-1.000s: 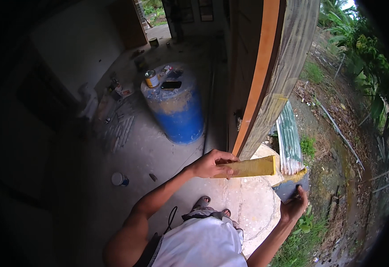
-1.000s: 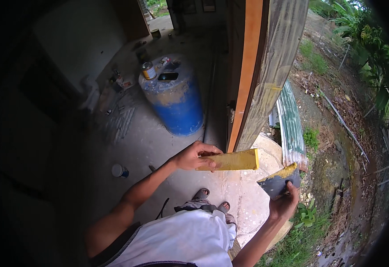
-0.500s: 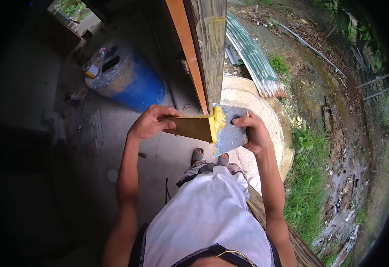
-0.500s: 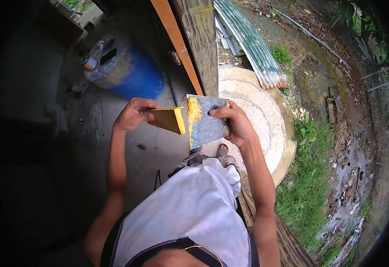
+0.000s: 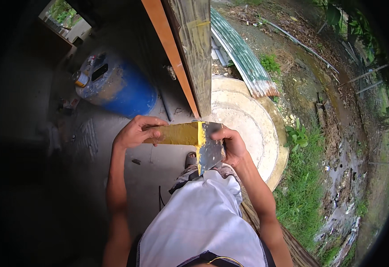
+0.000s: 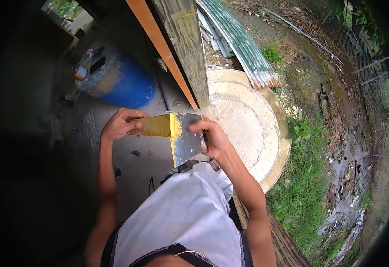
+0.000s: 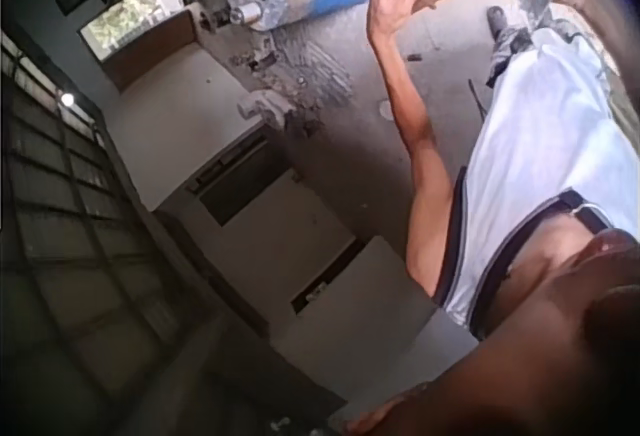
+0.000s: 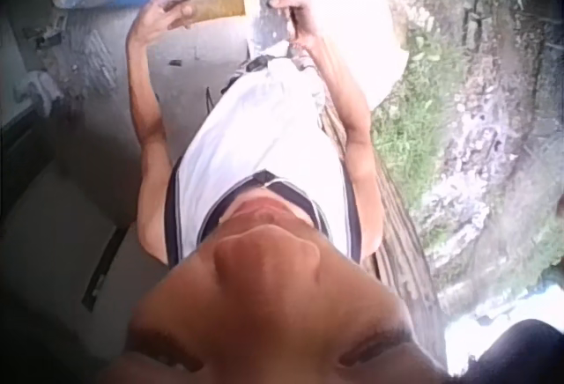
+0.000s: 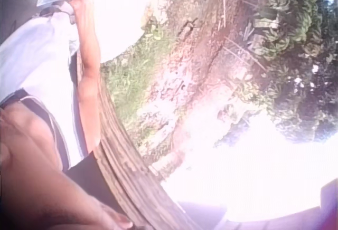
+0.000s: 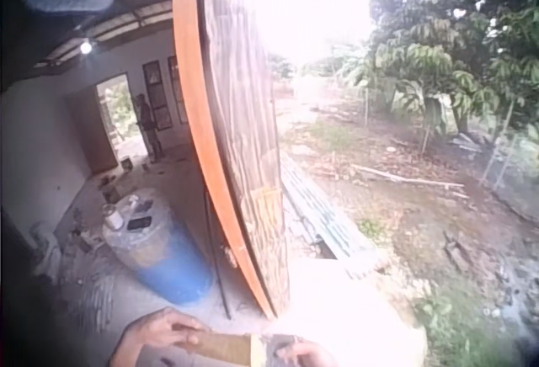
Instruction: The person is sanding the door frame and applying yellow paint or primer using a piece of sandpaper and a small brush.
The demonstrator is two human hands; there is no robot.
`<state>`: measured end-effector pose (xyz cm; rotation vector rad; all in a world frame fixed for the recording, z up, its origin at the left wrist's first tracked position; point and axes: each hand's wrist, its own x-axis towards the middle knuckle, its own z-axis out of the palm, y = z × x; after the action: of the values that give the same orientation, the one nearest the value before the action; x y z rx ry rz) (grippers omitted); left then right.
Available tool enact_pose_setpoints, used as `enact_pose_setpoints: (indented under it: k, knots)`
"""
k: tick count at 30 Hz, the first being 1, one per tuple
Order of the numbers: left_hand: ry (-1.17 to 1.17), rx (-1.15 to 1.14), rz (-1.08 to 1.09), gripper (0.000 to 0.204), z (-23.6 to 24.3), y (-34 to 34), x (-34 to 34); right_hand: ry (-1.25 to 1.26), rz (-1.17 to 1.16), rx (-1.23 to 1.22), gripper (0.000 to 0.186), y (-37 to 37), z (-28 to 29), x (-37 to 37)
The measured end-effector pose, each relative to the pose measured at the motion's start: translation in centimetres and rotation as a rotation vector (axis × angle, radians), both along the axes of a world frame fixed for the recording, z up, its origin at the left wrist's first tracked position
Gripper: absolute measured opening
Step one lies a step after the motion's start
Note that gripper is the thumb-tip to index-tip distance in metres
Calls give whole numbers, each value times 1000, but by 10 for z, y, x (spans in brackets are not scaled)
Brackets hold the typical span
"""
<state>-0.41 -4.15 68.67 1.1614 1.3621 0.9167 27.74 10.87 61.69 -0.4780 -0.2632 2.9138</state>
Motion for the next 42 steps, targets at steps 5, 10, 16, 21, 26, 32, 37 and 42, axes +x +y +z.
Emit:
enact_pose_setpoints:
  k: [5,10,16,21,26,32,37,42]
  knots:
    - [23,-29,26,34,-1,-2,-6,-120,-43,144,32,6,15,2]
    - [470,-139,31,31,-5,7,1,-38,-171,131,31,14,24,25]
    - [134,11,290,22,-82,-16,6,14,-537,389,31,32,43,62]
    - [-123,62,358,15,-94,-7,43,-137,-555,468,35,27,56,55]
    - [-437,86,411,21,-75,-1,95,-282,-717,674,18,14,23,31]
    - [-432,161,552,26,-60,32,121,-455,-1083,1655,28,5,27,15]
    - [-414,181,522,23,-40,42,135,-269,-1095,2521,48,1,15,3]
    - [-310,246,492,24,-38,42,140,-391,-1026,2416,52,-7,-19,1]
